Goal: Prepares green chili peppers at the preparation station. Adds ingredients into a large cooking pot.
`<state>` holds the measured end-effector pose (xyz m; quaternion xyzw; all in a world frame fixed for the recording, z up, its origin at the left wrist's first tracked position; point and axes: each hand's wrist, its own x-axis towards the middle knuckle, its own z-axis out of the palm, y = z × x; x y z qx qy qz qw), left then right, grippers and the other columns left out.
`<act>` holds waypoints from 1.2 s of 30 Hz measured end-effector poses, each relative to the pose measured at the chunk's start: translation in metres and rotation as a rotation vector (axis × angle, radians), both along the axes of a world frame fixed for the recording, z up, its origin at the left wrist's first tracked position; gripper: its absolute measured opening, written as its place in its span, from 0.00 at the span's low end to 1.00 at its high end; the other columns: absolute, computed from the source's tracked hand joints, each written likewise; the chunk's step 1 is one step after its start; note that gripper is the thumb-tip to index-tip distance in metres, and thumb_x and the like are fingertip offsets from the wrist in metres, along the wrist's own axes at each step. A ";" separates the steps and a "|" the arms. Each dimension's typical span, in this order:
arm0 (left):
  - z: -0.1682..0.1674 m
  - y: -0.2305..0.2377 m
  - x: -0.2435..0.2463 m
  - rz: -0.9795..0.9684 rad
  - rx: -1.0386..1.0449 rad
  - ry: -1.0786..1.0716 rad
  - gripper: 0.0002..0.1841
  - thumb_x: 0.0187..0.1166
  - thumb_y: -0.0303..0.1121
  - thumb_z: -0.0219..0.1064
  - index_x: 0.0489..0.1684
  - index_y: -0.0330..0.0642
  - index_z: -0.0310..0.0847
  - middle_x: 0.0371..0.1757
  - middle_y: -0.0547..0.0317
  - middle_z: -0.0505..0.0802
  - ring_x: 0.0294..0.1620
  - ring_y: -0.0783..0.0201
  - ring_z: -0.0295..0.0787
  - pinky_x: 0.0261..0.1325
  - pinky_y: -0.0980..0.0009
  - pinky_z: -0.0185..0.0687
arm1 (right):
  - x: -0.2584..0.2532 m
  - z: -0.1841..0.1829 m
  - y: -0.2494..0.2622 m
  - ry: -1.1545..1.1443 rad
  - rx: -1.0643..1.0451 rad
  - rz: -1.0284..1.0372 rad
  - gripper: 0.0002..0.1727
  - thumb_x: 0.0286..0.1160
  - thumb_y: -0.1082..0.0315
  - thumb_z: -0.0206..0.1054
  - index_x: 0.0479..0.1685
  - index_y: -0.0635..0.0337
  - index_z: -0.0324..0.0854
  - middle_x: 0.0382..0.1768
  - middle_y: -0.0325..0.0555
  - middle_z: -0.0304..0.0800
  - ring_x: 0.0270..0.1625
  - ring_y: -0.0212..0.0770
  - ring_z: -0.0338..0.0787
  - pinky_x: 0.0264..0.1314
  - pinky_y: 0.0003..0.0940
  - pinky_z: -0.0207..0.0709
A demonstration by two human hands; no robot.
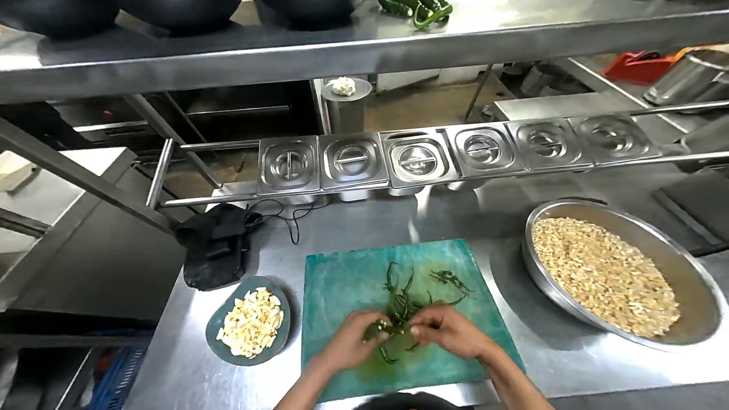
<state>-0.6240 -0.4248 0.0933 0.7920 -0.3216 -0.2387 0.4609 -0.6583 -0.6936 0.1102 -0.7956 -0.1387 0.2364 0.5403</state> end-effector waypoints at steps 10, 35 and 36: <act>-0.012 -0.023 0.015 0.606 -0.020 0.383 0.19 0.79 0.34 0.71 0.61 0.29 0.79 0.47 0.48 0.89 0.38 0.65 0.89 0.45 0.69 0.89 | 0.041 -0.037 -0.020 -0.235 -0.609 -0.330 0.18 0.79 0.66 0.69 0.65 0.58 0.89 0.71 0.59 0.84 0.75 0.61 0.81 0.78 0.58 0.74; -0.007 -0.019 0.009 0.062 -0.182 0.068 0.09 0.74 0.23 0.68 0.48 0.27 0.83 0.52 0.44 0.92 0.53 0.62 0.90 0.62 0.65 0.83 | 0.034 -0.009 -0.005 0.192 0.315 0.016 0.04 0.72 0.71 0.70 0.35 0.54 0.90 0.33 0.26 0.95 0.37 0.24 0.93 0.49 0.26 0.89; -0.010 -0.016 0.009 0.131 -0.207 0.109 0.10 0.75 0.25 0.68 0.48 0.28 0.83 0.52 0.47 0.92 0.52 0.66 0.89 0.61 0.68 0.84 | 0.041 -0.010 -0.004 0.192 0.351 -0.076 0.05 0.72 0.73 0.68 0.35 0.56 0.89 0.36 0.29 0.96 0.39 0.27 0.94 0.51 0.29 0.89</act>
